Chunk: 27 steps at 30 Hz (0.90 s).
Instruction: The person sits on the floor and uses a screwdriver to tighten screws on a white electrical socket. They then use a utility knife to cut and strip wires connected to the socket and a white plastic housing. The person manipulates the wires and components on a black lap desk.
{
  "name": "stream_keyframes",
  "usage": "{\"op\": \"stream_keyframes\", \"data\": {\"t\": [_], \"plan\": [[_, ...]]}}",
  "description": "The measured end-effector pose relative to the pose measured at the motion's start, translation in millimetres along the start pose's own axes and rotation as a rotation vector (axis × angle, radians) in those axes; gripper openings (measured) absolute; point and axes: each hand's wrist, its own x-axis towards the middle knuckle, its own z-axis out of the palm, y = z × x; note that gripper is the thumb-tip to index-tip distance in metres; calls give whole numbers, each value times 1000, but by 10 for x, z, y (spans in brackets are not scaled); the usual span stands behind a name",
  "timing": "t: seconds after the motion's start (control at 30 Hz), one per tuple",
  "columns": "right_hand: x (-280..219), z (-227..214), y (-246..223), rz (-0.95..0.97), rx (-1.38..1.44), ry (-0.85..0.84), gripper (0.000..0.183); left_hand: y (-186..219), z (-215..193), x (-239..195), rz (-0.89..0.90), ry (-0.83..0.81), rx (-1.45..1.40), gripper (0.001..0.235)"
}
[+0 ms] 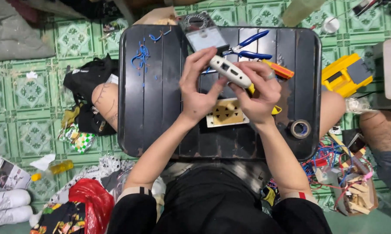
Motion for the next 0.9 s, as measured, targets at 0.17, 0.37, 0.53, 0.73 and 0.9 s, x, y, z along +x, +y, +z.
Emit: {"op": "stream_keyframes", "data": {"t": [0.17,0.37,0.53,0.73,0.9], "plan": [[-113,39,-31,-19,-145,-4,33,141,-3,-93,-151,-165,-91,85],[-37,4,-64,-66,-126,-121,39,148,-38,-58,-246,-140,-250,101],[57,-284,-66,133,37,-100,44,-168,-86,-40,-313,-42,-672,94],[-62,-831,339,260,-851,-460,12,-258,-151,-44,-499,19,-986,63],[52,-881,223,608,-827,-685,29,-284,-173,-36,-565,24,-1114,61]]}}
